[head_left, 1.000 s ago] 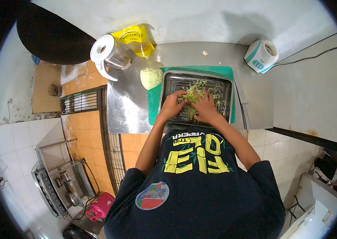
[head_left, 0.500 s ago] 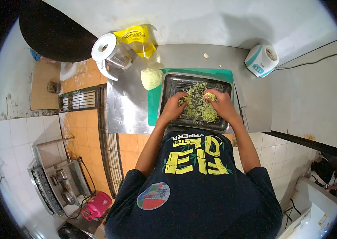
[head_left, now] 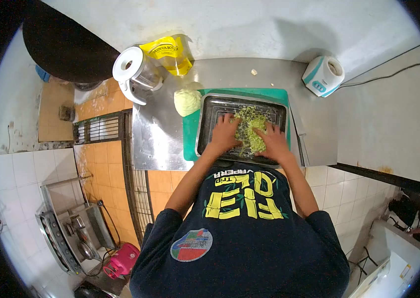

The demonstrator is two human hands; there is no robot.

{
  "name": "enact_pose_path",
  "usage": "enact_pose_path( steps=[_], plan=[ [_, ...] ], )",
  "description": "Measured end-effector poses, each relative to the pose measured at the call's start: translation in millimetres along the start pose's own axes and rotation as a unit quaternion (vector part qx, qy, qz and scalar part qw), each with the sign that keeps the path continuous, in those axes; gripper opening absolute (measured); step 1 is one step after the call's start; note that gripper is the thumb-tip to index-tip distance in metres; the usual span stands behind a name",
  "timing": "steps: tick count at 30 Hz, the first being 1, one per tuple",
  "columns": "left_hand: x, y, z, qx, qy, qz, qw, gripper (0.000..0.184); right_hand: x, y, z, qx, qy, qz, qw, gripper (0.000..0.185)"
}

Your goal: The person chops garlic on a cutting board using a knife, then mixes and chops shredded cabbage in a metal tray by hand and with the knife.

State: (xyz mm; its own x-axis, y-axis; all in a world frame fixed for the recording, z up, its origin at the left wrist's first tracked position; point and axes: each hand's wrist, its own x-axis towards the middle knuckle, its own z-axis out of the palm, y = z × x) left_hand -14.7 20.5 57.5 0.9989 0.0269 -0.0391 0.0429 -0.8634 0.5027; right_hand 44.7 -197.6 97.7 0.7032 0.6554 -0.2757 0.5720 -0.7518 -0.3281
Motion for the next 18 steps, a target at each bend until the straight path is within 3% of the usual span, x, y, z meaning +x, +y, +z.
enact_pose_path(
  steps=[5, 8, 10, 14, 18],
  plan=[
    [5, -8, 52, -0.089, -0.067, 0.062, 0.992, 0.041, 19, 37, 69, 0.054, -0.008, -0.016, 0.998, 0.057],
    [9, -1, 44, -0.091, -0.105, 0.047, 0.989, 0.034, 23, 39, 53, 0.147, 0.061, -0.065, 0.985, 0.044],
    [18, -3, 41, -0.121, -0.107, 0.045, 0.986, 0.030, 27, 34, 40, 0.200, 0.061, -0.026, 0.977, 0.041],
    [23, -4, 14, -0.232, 0.003, 0.079, 0.969, 0.030, 22, 30, 7, 0.277, 0.070, 0.004, 0.958, 0.039],
    [28, 6, -21, -0.231, -0.052, -0.009, 0.971, 0.039, 12, 24, -24, 0.348, 0.042, -0.054, 0.935, 0.044]
  ],
)
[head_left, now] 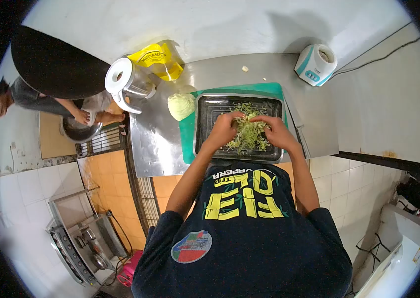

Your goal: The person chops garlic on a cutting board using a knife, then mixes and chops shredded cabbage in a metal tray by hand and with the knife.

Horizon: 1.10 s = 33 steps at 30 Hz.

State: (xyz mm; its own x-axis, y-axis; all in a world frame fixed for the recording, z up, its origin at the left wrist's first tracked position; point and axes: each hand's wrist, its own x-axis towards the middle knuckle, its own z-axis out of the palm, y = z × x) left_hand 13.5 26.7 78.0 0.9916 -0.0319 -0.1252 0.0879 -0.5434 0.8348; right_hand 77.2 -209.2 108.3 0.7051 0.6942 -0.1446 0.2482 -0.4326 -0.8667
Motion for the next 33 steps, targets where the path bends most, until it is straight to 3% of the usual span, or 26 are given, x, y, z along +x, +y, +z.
enact_pose_path(
  steps=[3, 6, 9, 11, 12, 17, 21, 22, 27, 29, 33],
  plan=[
    [7, -21, -1, -0.030, -0.035, 0.090, 0.995, 0.045, -2, -5, 1, 0.000, 0.009, 0.004, 1.000, 0.049],
    [7, -31, 4, 0.046, 0.030, 0.151, 0.987, 0.056, -1, 17, 26, -0.128, 0.047, 0.055, 0.989, 0.062],
    [-1, -2, 2, 0.178, -0.006, 0.039, 0.983, 0.069, -1, 11, 60, -0.311, 0.042, 0.113, 0.943, 0.073],
    [-5, -13, 18, 0.229, -0.018, 0.057, 0.972, 0.068, -2, 14, 78, -0.386, 0.029, 0.097, 0.917, 0.078],
    [-6, -22, 26, 0.253, -0.024, 0.066, 0.965, 0.067, -3, 22, 88, -0.352, 0.052, 0.074, 0.932, 0.072],
    [1, -61, 45, 0.123, -0.121, 0.077, 0.982, 0.055, -5, 62, 109, -0.233, 0.076, 0.044, 0.968, 0.050],
    [2, -58, 36, 0.100, -0.126, 0.077, 0.984, 0.042, -9, 37, 83, -0.049, 0.126, 0.074, 0.988, 0.036],
    [3, -46, 29, 0.082, -0.117, 0.076, 0.987, 0.039, -11, 25, 74, -0.043, 0.122, 0.112, 0.985, 0.035],
    [5, 17, -19, -0.048, -0.104, 0.020, 0.993, 0.038, -23, -21, 41, 0.003, 0.161, 0.035, 0.986, 0.045],
    [10, 9, -22, -0.039, -0.075, 0.095, 0.992, 0.041, -22, -20, 36, 0.010, 0.184, -0.022, 0.983, 0.049],
    [8, 14, -29, -0.036, -0.094, 0.164, 0.981, 0.045, -26, -42, 21, 0.067, 0.155, 0.011, 0.986, 0.049]
  ],
)
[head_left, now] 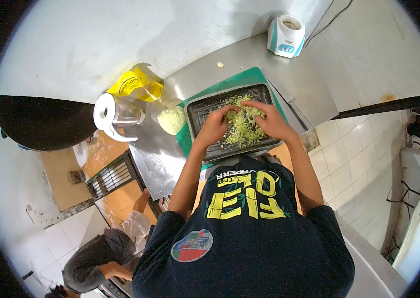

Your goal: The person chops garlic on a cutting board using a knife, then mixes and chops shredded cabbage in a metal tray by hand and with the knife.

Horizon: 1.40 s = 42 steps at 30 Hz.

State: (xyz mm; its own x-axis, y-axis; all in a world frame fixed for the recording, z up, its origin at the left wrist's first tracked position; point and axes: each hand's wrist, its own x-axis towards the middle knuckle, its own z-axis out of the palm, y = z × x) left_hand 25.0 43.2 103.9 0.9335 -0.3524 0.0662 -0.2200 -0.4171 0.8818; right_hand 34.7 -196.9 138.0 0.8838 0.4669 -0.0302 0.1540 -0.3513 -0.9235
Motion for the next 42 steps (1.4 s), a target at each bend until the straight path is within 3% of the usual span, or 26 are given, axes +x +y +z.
enact_pose_path(
  steps=[5, 8, 10, 11, 14, 15, 19, 22, 23, 25, 28, 30, 32, 36, 39, 42],
  plan=[
    [-20, -29, 17, 0.067, -0.028, -0.029, 0.997, 0.065, 0, 55, 15, -0.138, -0.041, 0.021, 0.989, 0.063],
    [-33, -33, 41, 0.193, -0.006, -0.044, 0.980, 0.077, 0, 62, 37, -0.319, -0.056, 0.084, 0.942, 0.079],
    [-39, -29, 52, 0.271, -0.021, -0.103, 0.957, 0.085, 5, 66, 45, -0.381, -0.071, 0.057, 0.920, 0.086],
    [-40, -34, 55, 0.272, -0.001, -0.083, 0.959, 0.082, 6, 68, 50, -0.410, -0.079, 0.044, 0.908, 0.090],
    [-41, -63, 66, 0.258, 0.038, -0.049, 0.964, 0.069, 4, 85, 68, -0.422, -0.123, -0.010, 0.898, 0.085],
    [-38, -74, 68, 0.243, 0.038, -0.055, 0.968, 0.064, 1, 72, 71, -0.442, -0.130, -0.023, 0.887, 0.073],
    [-31, -76, 59, 0.202, 0.008, -0.019, 0.979, 0.043, 5, 92, 76, -0.335, -0.111, -0.047, 0.935, 0.044],
    [-26, -72, 56, 0.160, 0.031, -0.047, 0.985, 0.036, 17, 86, 56, -0.160, -0.097, -0.031, 0.982, 0.039],
    [-23, -62, 51, 0.142, 0.039, -0.064, 0.987, 0.037, 20, 50, 45, -0.140, -0.102, 0.056, 0.983, 0.040],
    [-17, -37, 36, 0.104, 0.054, -0.100, 0.988, 0.039, 21, 48, 37, -0.081, -0.071, 0.002, 0.994, 0.043],
    [-13, -36, 19, 0.021, 0.070, -0.035, 0.997, 0.048, 15, 25, 14, -0.046, -0.071, -0.055, 0.995, 0.049],
    [-12, -34, 9, 0.028, 0.025, -0.015, 0.999, 0.052, 11, 22, 5, -0.034, -0.084, -0.065, 0.994, 0.053],
    [-12, -32, 5, 0.027, -0.032, -0.025, 0.999, 0.056, 5, 43, 3, -0.131, -0.084, -0.040, 0.987, 0.058],
    [-25, -45, 35, 0.199, 0.022, -0.037, 0.979, 0.065, -17, 24, 21, -0.368, -0.083, 0.092, 0.921, 0.071],
    [-28, -44, 63, 0.220, 0.024, -0.092, 0.971, 0.067, -23, 41, 49, -0.428, -0.122, 0.097, 0.890, 0.070],
    [-27, -52, 79, 0.180, -0.017, -0.105, 0.978, 0.060, -16, 101, 58, -0.345, -0.098, 0.057, 0.932, 0.054]
  ],
)
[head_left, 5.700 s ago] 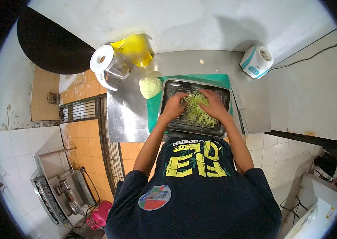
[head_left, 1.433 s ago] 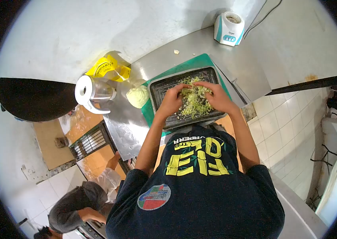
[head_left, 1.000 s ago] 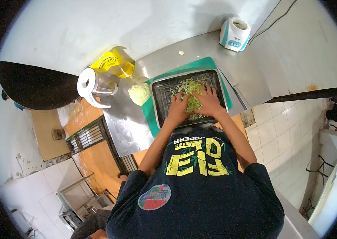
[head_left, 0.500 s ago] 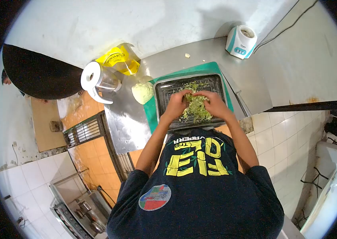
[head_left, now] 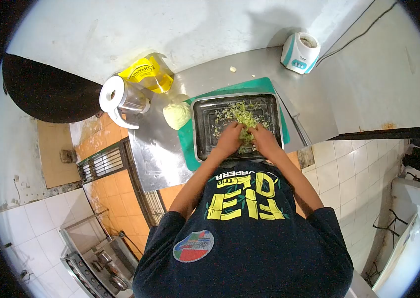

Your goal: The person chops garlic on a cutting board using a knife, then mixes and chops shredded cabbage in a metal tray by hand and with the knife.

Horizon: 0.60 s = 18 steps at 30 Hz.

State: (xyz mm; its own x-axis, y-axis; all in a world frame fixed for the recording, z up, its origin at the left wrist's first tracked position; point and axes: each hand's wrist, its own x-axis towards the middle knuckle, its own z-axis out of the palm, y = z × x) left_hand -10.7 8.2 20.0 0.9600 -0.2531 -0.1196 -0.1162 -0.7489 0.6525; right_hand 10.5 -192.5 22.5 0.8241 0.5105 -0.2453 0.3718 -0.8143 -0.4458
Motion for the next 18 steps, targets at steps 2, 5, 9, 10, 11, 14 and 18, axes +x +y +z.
enact_pose_path(
  steps=[2, 5, 9, 10, 11, 14, 18],
  plan=[
    [5, -4, 6, -0.036, -0.040, 0.005, 0.999, 0.055, 5, 14, -2, 0.055, 0.026, -0.039, 0.997, 0.039],
    [7, -8, 3, -0.060, -0.017, 0.015, 0.998, 0.049, 7, -1, -36, 0.146, 0.024, -0.014, 0.989, 0.029],
    [9, 5, -28, -0.103, 0.083, 0.045, 0.990, 0.033, 9, -17, -74, 0.243, 0.060, 0.002, 0.968, 0.031],
    [7, 21, -49, -0.124, 0.082, 0.026, 0.989, 0.031, 8, -26, -92, 0.263, 0.048, 0.022, 0.963, 0.033],
    [6, 32, -65, -0.143, 0.082, 0.007, 0.986, 0.030, 5, -35, -110, 0.281, 0.023, 0.034, 0.959, 0.038],
    [12, 36, -85, -0.147, 0.073, -0.028, 0.986, 0.037, 8, -29, -112, 0.295, 0.096, -0.107, 0.945, 0.047],
    [17, 23, -87, -0.175, 0.059, 0.002, 0.983, 0.042, 8, -33, -123, 0.340, 0.060, -0.110, 0.932, 0.052]
  ],
)
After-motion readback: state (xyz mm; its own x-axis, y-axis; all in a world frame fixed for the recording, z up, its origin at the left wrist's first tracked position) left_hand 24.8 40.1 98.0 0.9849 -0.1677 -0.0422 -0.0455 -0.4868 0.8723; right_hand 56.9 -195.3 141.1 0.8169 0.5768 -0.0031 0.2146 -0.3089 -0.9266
